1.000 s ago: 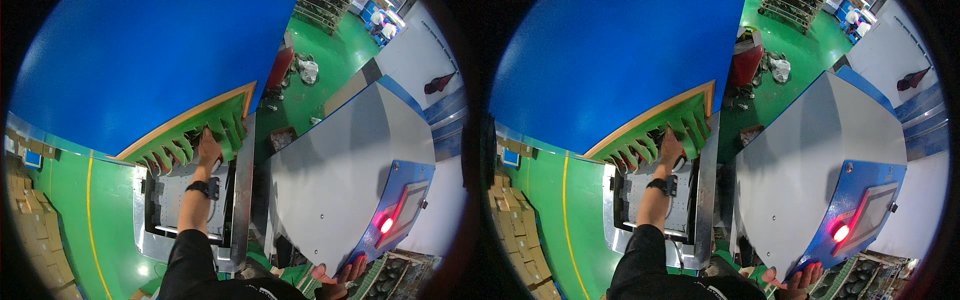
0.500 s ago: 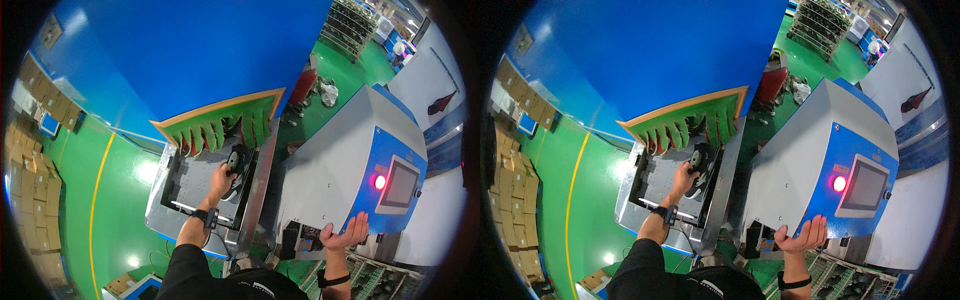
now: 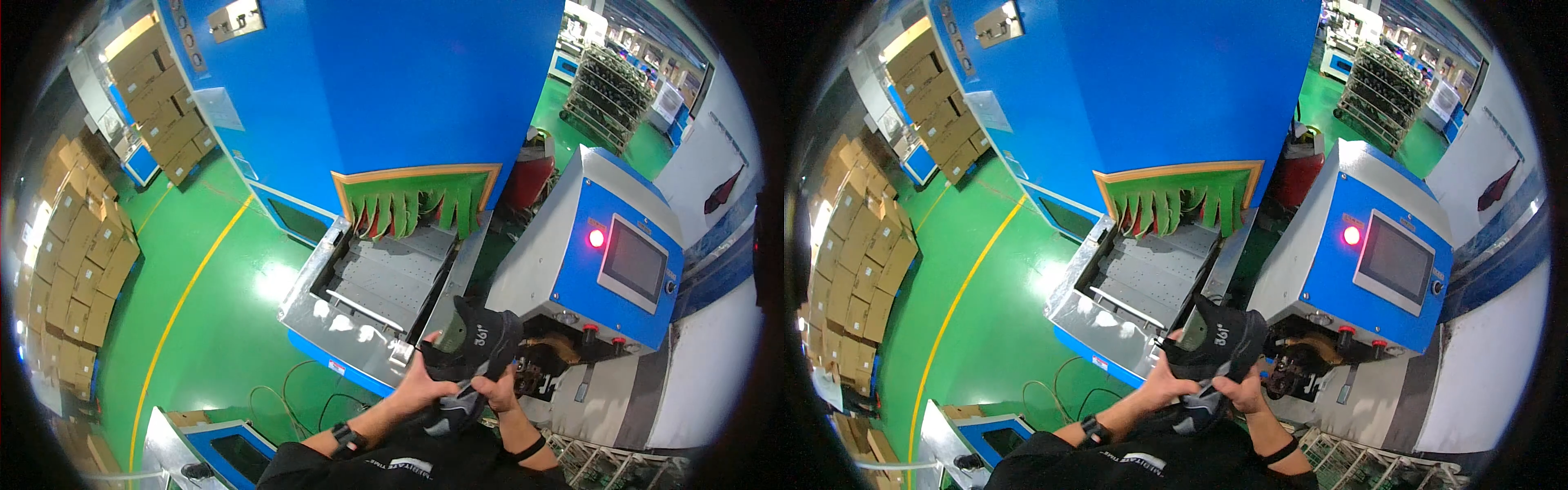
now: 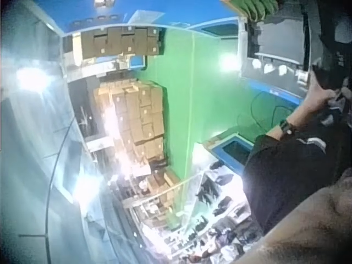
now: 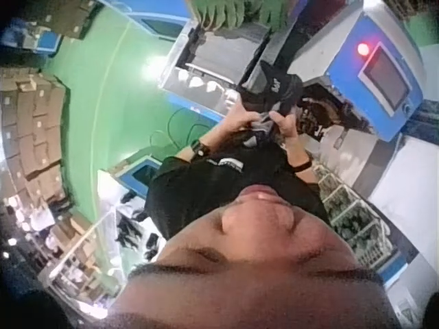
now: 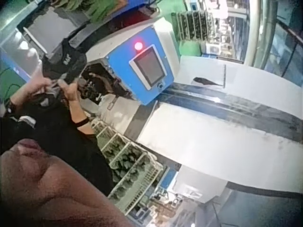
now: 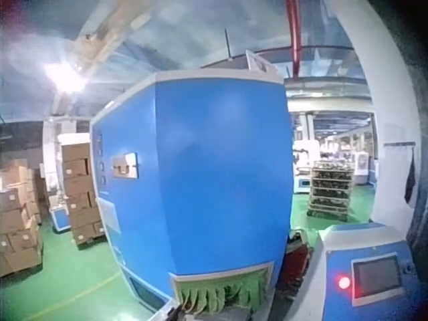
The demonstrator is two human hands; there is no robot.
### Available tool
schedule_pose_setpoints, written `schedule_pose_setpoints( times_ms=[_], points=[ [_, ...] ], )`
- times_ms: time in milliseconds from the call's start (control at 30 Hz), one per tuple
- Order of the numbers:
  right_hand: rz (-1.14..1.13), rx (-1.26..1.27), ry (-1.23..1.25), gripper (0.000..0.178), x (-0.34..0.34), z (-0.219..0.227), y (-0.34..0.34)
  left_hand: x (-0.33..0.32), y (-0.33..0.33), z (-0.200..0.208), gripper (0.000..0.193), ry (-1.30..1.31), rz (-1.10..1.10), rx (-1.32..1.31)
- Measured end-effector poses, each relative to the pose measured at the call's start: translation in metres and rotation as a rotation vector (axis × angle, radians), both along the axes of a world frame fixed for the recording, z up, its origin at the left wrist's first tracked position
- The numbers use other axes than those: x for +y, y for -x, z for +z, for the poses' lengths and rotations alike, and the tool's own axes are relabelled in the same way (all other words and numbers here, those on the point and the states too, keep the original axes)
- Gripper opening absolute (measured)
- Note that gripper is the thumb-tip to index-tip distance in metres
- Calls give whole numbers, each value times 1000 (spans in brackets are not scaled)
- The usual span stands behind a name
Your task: Placing shoe lasts into a manufacturing machine and then placing assembled shoes onto a conveyor belt.
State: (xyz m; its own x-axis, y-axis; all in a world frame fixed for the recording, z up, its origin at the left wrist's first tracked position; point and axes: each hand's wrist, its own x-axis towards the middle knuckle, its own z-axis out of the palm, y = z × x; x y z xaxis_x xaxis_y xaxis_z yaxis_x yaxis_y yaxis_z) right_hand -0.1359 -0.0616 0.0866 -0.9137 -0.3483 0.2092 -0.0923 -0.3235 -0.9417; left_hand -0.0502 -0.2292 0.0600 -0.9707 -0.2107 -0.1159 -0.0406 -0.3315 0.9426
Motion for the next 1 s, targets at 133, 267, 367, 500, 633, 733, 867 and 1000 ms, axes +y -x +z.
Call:
schedule_pose_setpoints(
  times_ms=[133, 267, 367, 500, 633, 733, 867, 1000],
  points=[
    [222, -236, 7, 87, 41, -28, -11, 29, -12, 4, 107, 102, -24, -23],
    [208, -229, 59, 93, 74, -17, -26, 59, -21, 44, 100, 123, -53, -52],
    [82, -123, 122, 111, 99, -6, -37, 88, -19, 49, 88, 70, -108, -22],
    [14, 132, -157, 134, 118, 0, -45, 107, -29, 25, 80, -31, -112, -189],
    [-10, 234, -264, 132, 146, 15, -49, 108, -25, -5, 87, -117, -139, -25],
    [76, 160, -183, 127, 176, 26, -55, 114, -15, -5, 96, -58, -214, -43],
    [78, 90, -123, 116, 211, 18, -67, 126, -1, -8, 103, 3, -292, -58],
    [76, -62, -37, 101, 244, -15, -94, 127, 13, -10, 96, 130, -491, 18]
  ],
)
